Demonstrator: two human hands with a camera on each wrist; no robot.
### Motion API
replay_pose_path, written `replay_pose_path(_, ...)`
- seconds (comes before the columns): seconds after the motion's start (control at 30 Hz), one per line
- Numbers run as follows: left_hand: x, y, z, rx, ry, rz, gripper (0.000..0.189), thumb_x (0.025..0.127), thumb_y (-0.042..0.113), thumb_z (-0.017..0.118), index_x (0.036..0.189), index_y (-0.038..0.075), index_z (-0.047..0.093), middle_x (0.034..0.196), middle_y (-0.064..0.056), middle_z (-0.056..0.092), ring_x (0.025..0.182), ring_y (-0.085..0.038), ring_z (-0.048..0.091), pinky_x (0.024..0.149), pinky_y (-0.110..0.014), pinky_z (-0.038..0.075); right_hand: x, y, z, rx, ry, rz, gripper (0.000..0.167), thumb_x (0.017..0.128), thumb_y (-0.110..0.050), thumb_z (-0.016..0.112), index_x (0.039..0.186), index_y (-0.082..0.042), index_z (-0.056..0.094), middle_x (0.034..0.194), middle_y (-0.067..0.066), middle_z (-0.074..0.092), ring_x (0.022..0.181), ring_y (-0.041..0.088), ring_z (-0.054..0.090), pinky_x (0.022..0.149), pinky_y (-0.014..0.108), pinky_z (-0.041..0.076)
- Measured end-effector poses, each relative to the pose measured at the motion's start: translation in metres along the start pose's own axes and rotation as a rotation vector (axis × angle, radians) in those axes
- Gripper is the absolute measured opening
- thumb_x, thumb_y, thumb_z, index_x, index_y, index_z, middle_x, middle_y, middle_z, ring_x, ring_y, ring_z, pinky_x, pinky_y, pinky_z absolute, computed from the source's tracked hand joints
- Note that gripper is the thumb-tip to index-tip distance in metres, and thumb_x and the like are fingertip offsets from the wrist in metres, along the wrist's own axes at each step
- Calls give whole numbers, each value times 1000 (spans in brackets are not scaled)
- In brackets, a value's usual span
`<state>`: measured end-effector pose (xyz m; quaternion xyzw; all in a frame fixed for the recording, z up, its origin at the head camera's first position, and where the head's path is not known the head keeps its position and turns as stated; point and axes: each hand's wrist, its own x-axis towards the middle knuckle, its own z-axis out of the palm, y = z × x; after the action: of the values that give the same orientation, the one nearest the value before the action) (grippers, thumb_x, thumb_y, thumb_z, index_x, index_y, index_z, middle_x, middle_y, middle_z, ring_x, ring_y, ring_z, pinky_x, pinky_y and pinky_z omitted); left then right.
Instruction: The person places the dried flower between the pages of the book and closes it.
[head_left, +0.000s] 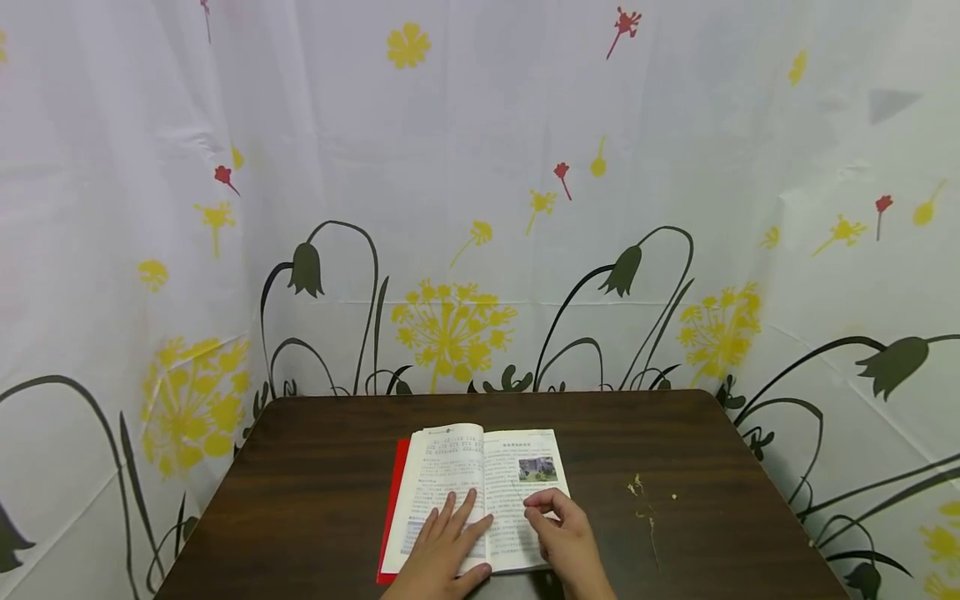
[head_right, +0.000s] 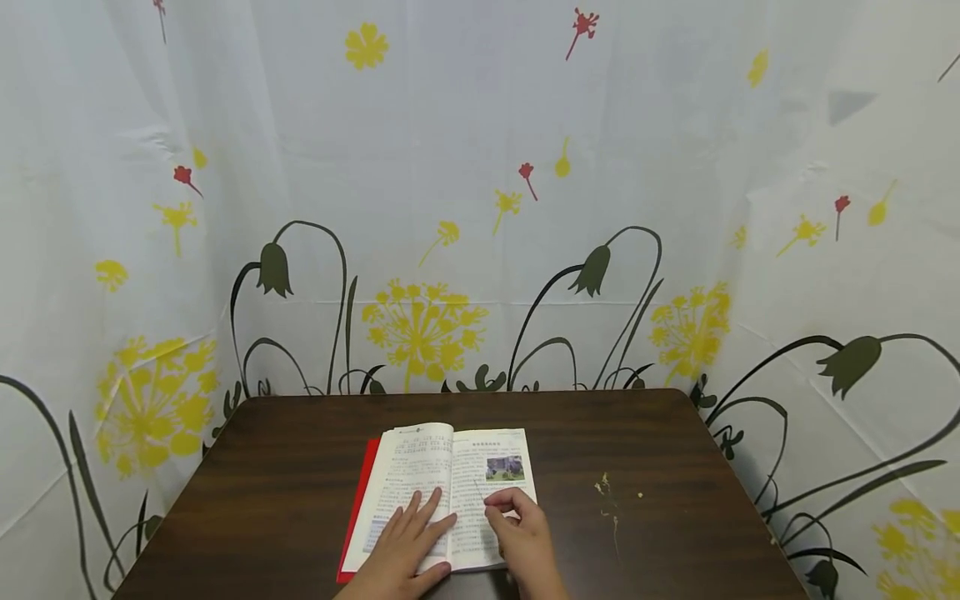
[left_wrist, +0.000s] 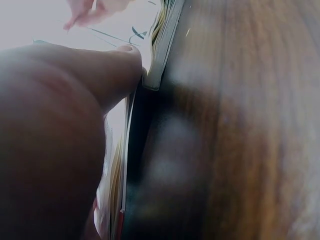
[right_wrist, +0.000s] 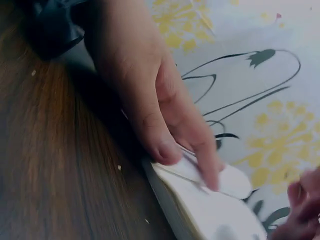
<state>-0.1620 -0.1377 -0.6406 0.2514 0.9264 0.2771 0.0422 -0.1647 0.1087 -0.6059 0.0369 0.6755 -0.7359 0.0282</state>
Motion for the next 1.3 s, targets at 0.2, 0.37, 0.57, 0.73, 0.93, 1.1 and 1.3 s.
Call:
replay_pose_path(0.2,-1,-2,4,6,58,31,69,101,70,61,160,35,54,181,-8,31,164,-52,25,125,-76,24,17,22,3,184,-154,129,27,103,-12,73,122,5,64,92,-2,64,58,5,47,45,18,40)
replay_pose_path(0.37,0,-1,0,35,39,29,69,102,69,60,161,34,53,181,-9,30,165,-51,25,125,-77,24,21,27,1,203,-178,133,36,105,-15,73,130,7,64,102,3,70,60,6,50,47,19,46)
replay_pose_path(0.57,1,4,-6,43,7,10,69,103,66,61,162,32,51,183,-8,26,167,-49,22,128,-76,23,24,23,-1,164,-282,119,51,110,-23,66,150,7,56,139,18,73,64,5,58,58,22,57)
replay_pose_path(0.73,1,8,-8,44,-8,6,69,102,64,63,162,30,52,182,-9,26,166,-50,22,127,-77,23,21,23,-4,168,-299,117,49,110,-16,64,151,8,53,141,23,68,69,8,61,63,24,61)
replay_pose_path(0.93,0,8,-8,40,-26,1,68,103,62,64,163,31,51,183,-8,26,167,-50,22,128,-76,23,15,26,-8,100,-274,81,46,106,-7,68,146,10,55,137,23,65,88,14,73,81,27,66)
replay_pose_path(1.1,-1,9,-8,43,-7,-1,68,103,58,66,163,31,51,183,-8,26,167,-50,21,128,-76,22,13,22,-18,-23,-295,-6,43,103,-10,73,140,10,61,137,28,68,115,19,74,96,22,59)
replay_pose_path(1.3,-2,7,-8,36,-29,-26,68,101,59,67,162,33,51,183,-6,25,168,-48,20,130,-75,20,8,27,-47,-176,-303,-167,36,100,-2,74,135,6,67,144,27,67,136,17,65,109,13,49)
